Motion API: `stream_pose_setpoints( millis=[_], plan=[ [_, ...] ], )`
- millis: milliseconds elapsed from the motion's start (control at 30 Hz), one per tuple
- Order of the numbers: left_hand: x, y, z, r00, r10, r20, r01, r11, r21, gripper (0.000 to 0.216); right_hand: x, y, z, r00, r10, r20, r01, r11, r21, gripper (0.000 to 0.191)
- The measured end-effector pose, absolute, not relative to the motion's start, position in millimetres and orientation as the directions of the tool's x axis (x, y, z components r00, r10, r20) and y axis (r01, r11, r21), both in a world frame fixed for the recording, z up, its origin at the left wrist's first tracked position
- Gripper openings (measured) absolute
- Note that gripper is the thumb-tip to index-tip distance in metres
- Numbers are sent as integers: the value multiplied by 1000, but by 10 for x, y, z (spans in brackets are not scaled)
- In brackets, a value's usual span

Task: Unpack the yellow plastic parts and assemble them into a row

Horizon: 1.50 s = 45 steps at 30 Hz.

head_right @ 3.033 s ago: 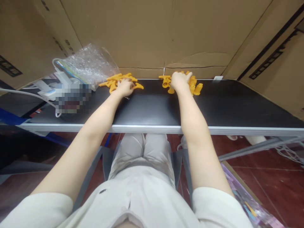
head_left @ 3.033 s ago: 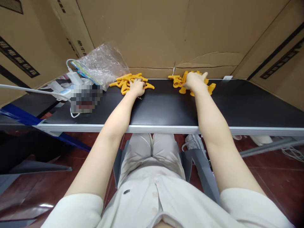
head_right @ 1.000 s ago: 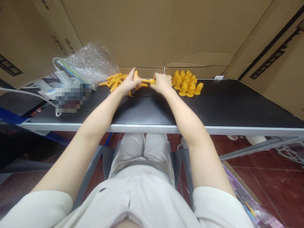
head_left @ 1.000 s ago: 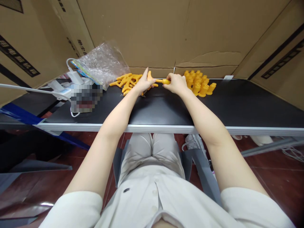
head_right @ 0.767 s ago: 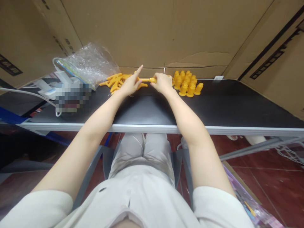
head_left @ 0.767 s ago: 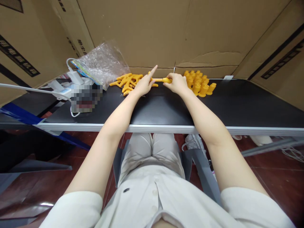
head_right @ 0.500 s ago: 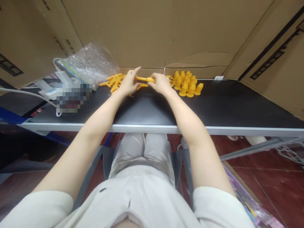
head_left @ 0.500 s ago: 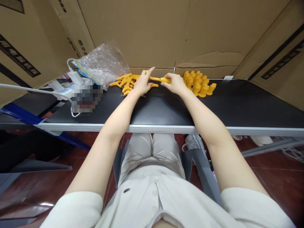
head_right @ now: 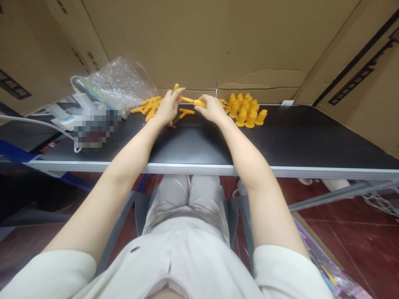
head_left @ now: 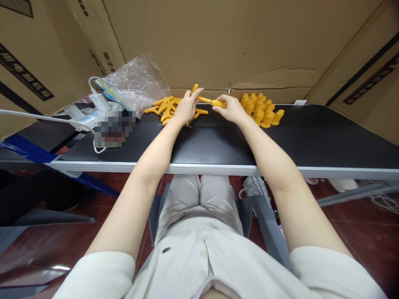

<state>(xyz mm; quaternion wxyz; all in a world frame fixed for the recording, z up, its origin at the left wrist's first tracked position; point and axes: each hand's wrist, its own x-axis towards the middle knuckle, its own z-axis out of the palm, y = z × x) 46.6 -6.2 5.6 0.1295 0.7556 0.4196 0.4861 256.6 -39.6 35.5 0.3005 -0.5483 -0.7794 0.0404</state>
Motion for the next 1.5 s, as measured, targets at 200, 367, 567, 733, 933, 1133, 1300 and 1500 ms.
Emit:
stream_pose_setpoints(
  millis=[200, 367, 567, 733, 933, 1133, 1300, 1500],
  plan=[
    [454, 6, -2, 257, 764, 592, 580, -611, 538, 47, 2606, -366, 337, -244, 881, 405, 866, 385, -317, 41],
    [426, 8, 44, 206, 779, 592, 625, -570, 533, 44, 2581, -440, 390, -314, 866, 390, 840, 445, -312, 41],
    [415, -99, 123, 161, 786, 597, 581, -565, 587, 41, 2587, -461, 445, -316, 866, 387, 818, 455, -352, 45],
    [387, -145, 147, 159, 798, 582, 575, -554, 603, 37, 2689, -443, 489, -276, 911, 306, 780, 399, -483, 64],
    [361, -176, 151, 115, 801, 588, 515, -554, 654, 31, 2742, -545, 586, -232, 940, 248, 597, 339, -727, 47],
    [379, -216, 172, 113, 804, 584, 476, -560, 678, 29, 2711, -492, 523, -190, 976, 104, 529, 191, -827, 75],
    [382, -177, 146, 139, 785, 603, 524, -575, 628, 28, 2705, -377, 474, -115, 993, 29, 571, 90, -816, 91],
    [352, -92, 84, 173, 766, 619, 650, -561, 513, 27, 2779, -501, 618, -209, 978, -1, 400, 85, -913, 38]
  ],
)
